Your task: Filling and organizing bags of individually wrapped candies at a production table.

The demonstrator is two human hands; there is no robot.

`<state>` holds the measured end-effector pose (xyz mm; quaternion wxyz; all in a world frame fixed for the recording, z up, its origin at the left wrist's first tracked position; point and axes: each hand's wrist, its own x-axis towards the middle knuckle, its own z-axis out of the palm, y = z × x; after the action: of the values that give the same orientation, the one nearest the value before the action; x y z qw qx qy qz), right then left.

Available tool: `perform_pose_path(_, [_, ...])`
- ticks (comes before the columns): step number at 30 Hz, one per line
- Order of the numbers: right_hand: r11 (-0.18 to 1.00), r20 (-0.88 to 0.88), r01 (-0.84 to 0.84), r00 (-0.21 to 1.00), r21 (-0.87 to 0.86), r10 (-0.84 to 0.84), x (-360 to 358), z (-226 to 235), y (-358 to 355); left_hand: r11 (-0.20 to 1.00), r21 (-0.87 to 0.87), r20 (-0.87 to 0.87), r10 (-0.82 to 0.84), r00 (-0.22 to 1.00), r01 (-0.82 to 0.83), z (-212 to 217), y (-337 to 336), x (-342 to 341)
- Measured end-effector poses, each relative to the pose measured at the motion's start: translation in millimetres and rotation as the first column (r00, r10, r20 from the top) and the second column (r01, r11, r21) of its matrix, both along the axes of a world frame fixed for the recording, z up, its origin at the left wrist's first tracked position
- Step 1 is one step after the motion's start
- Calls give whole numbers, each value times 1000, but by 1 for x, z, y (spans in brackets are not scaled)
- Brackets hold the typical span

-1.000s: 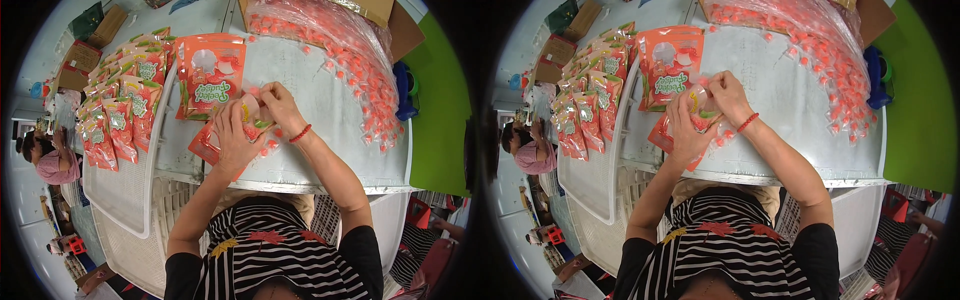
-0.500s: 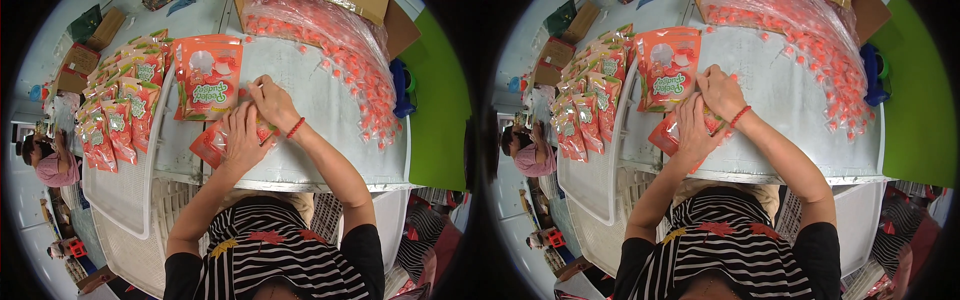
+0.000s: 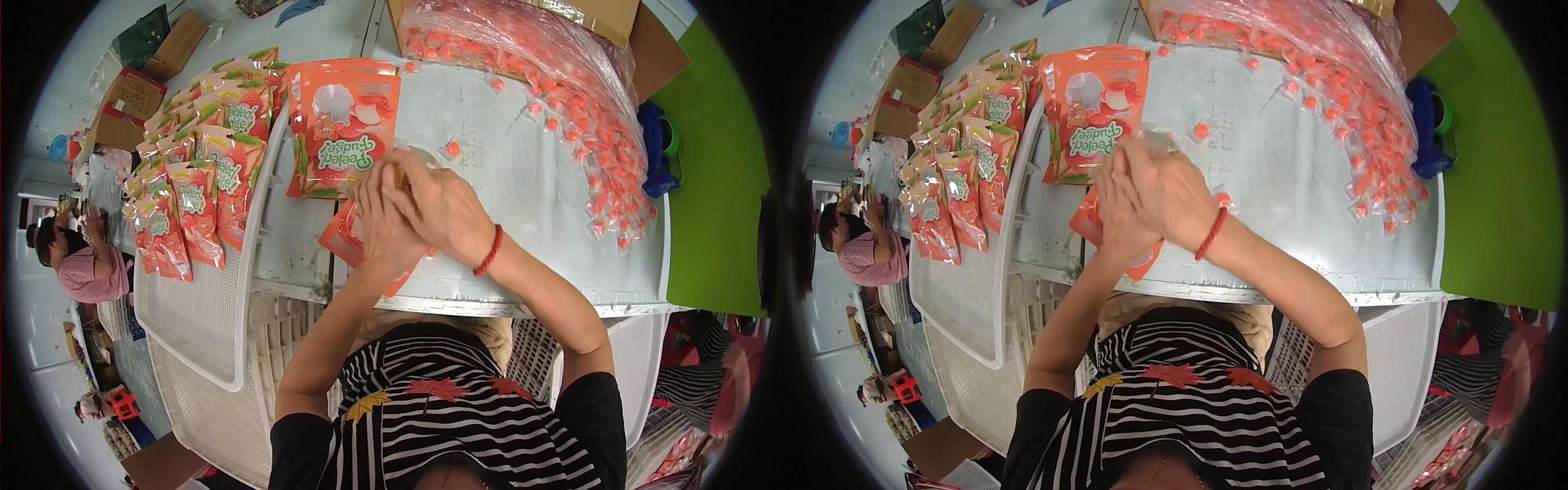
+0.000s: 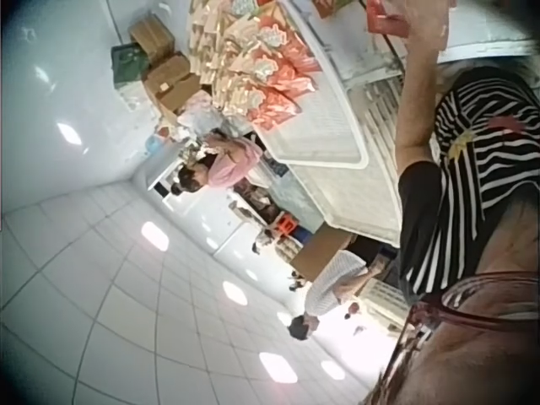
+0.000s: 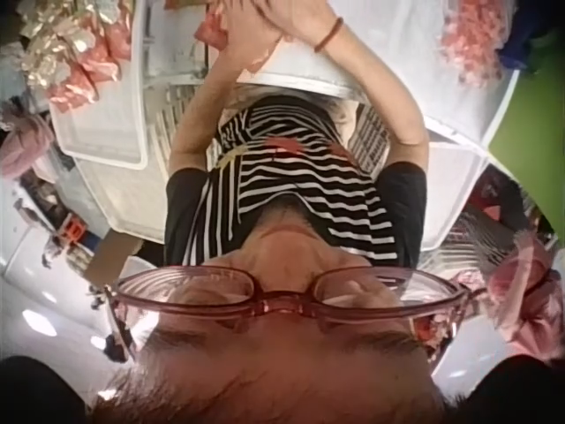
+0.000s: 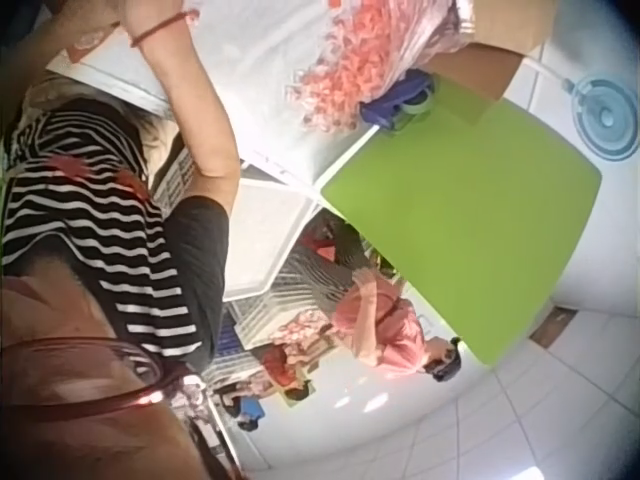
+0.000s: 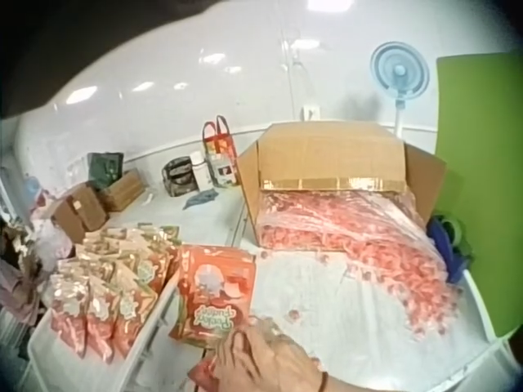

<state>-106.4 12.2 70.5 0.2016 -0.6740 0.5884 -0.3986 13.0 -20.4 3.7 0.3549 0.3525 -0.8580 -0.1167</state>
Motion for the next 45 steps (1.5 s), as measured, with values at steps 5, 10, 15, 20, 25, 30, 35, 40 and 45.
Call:
perform_pose_path(5, [979, -110, -161, 983, -128, 147, 14, 6, 8, 998, -57, -179, -24, 984, 14, 17, 7, 7])
perform_pose_path(10, [892, -297, -148, 955, -428, 16, 45, 28, 16, 802, 495, -831, 325, 451, 334, 35, 29, 8])
perform_pose_path(15, [943, -345, -1, 931, -332, -121, 51, 53, 24, 957, 291, -574, 185, 798, -12, 21, 13, 28])
perform_pose_path(20, [991, -400, -128, 910, -22, 109, 45, 67, 20, 978, 163, -511, -26, 859, 127, 29, 10, 34])
perform_pose_path(25, [921, 13, 93, 995, -378, -95, 7, 67, 1, 979, 125, -553, 202, 808, -159, 42, 1, 66])
perform_pose_path(30, [958, -332, 171, 912, -228, -242, -23, -56, 28, 982, 78, -487, 188, 853, -172, 43, -1, 109])
perform_pose_path(35, [988, -539, 113, 828, -109, -154, 16, -97, 30, 984, 129, -494, 173, 852, -125, 24, 6, 113])
perform_pose_path(40, [976, -524, 122, 828, -178, -199, 9, -118, 9, 1000, 13, -434, 28, 901, -24, 27, 7, 91])
perform_pose_path(45, [929, -416, 159, 859, -334, -297, -15, -120, -5, 994, 109, -386, 17, 922, 27, 32, 9, 59])
